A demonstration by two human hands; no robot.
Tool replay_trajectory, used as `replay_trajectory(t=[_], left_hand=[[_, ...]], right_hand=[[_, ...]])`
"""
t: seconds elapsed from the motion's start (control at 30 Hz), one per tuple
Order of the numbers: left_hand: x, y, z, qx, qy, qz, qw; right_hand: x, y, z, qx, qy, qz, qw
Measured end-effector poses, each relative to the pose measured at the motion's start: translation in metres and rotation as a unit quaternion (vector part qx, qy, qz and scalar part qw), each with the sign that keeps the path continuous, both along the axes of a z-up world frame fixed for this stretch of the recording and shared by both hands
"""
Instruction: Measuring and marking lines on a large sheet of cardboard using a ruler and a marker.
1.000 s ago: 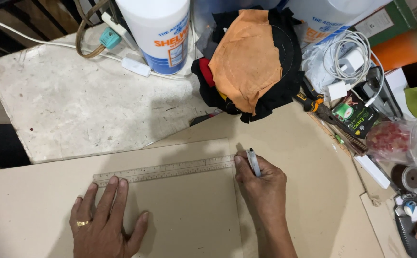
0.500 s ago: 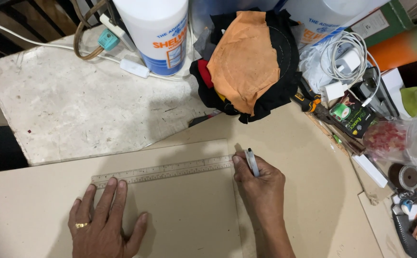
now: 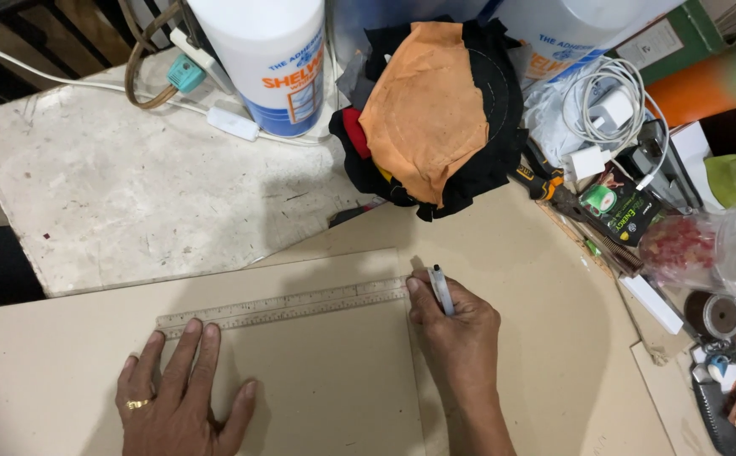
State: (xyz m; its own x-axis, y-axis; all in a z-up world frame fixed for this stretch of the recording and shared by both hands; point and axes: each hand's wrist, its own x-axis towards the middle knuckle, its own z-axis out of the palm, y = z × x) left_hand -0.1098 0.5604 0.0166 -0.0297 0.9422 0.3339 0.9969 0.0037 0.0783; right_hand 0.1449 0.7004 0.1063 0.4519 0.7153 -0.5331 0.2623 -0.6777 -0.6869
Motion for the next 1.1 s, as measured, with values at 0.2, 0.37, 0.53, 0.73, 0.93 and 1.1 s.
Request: replay_trajectory(t=[0.2, 0.37, 0.53, 0.73, 0.93, 1.1], left_hand=[[0.000, 0.001, -0.001, -0.005, 0.008, 0.002, 1.000], [-0.001, 0.003, 0.000, 0.007, 0.005, -0.009, 1.000], [0.000, 0.002, 0.001, 0.001, 0.000, 0.001, 1.000], [-0.003, 0.004, 0.000, 0.004, -0.008, -0.011, 1.000], [-0.010, -0.003, 0.004, -0.112, -0.072, -0.003, 0.991], [-0.009, 0.001, 0.022, -0.088, -0.081, -0.027, 0.992]], right_hand=[[-0.004, 0.002, 0.008, -0.009, 0.002, -0.004, 1.000], [-0.001, 0.000, 0.001, 0.011, 0.005, 0.004, 1.000], [0.001, 0.000, -0.001, 0.003, -0.002, 0.004, 1.000], [0.008, -0.006, -0.016, 0.023, -0.009, 0.012, 1.000], [0.002, -0.013, -0.014, 0.039, -0.061, 0.070, 0.995], [-0.006, -0.010, -0.009, 0.028, -0.075, 0.044, 0.996]])
